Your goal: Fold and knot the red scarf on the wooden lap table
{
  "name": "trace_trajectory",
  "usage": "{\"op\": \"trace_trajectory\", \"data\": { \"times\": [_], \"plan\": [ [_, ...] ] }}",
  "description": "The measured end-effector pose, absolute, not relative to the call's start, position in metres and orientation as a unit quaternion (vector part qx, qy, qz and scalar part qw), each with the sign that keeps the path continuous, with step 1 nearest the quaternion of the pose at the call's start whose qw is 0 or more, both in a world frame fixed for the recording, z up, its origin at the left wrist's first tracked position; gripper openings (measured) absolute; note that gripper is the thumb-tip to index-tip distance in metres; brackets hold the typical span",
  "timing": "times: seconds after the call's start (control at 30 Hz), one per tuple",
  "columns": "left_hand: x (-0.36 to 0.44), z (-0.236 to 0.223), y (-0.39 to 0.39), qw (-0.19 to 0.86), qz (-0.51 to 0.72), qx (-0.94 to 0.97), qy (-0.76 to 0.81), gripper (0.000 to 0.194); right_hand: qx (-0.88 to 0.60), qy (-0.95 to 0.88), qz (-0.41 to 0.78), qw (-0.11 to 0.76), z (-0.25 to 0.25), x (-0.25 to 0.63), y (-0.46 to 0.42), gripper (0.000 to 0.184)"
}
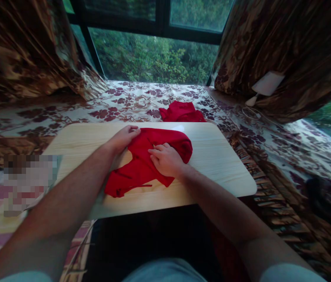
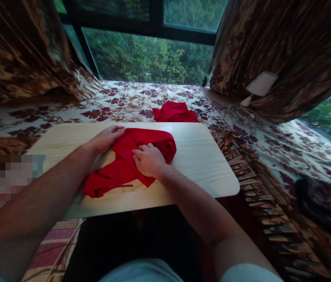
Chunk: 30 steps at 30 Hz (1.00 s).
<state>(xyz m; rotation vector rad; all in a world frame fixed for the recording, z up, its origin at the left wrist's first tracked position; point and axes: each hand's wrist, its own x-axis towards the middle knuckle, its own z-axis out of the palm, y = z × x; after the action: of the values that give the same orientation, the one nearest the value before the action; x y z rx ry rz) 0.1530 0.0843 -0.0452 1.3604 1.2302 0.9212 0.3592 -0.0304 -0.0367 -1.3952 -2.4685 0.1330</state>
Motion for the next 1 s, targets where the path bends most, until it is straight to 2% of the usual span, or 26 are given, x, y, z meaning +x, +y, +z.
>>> {"op": "trace_trajectory", "data": {
  "times": [0.07, 0.23, 0.27, 0.33, 0.4, 0.47, 0.53, 0.63, 0.83, 0.9, 1.0],
  "plan": [
    [0.148, -0.046, 0.072, 0.451, 0.381, 0.593, 0.548, 0.047, -0.477, -0.862, 0.047, 0.165, -0.042, 0.361, -0.029, 0.042],
    [0.135, -0.032, 0.021, 0.187, 0.356, 0.647, 0.648, 0.031, -0.476, -0.859, 0.045, 0.182, -0.045, 0.365, -0.028, 0.041],
    [0.133, -0.027, 0.007, 0.171, 0.351, 0.665, 0.637, 0.031, -0.478, -0.858, 0.039, 0.186, -0.046, 0.364, -0.029, 0.041],
    [0.129, -0.019, -0.019, 0.206, 0.315, 0.718, 0.585, 0.037, -0.478, -0.857, 0.023, 0.191, -0.046, 0.364, -0.031, 0.041],
    [0.124, -0.014, -0.041, 0.262, 0.240, 0.774, 0.525, 0.055, -0.479, -0.856, 0.008, 0.192, -0.046, 0.363, -0.032, 0.041],
    [0.118, -0.010, -0.057, 0.274, 0.165, 0.808, 0.494, 0.078, -0.484, -0.855, -0.001, 0.187, -0.045, 0.362, -0.033, 0.041],
    [0.111, -0.005, -0.066, 0.245, 0.111, 0.823, 0.500, 0.082, -0.490, -0.853, -0.010, 0.181, -0.045, 0.362, -0.033, 0.040],
    [0.099, 0.008, -0.071, 0.196, 0.038, 0.830, 0.521, 0.064, -0.493, -0.851, -0.026, 0.178, -0.045, 0.362, -0.032, 0.040],
    [0.070, 0.042, -0.077, 0.158, -0.066, 0.807, 0.565, 0.012, -0.490, -0.852, -0.035, 0.180, -0.049, 0.364, -0.031, 0.038],
    [0.059, 0.051, -0.078, 0.164, -0.052, 0.799, 0.576, 0.009, -0.492, -0.852, -0.033, 0.177, -0.049, 0.364, -0.032, 0.038],
    [0.048, 0.060, -0.079, 0.159, 0.070, 0.786, 0.593, 0.019, -0.497, -0.849, -0.033, 0.176, -0.047, 0.363, -0.033, 0.039]
  ]
}}
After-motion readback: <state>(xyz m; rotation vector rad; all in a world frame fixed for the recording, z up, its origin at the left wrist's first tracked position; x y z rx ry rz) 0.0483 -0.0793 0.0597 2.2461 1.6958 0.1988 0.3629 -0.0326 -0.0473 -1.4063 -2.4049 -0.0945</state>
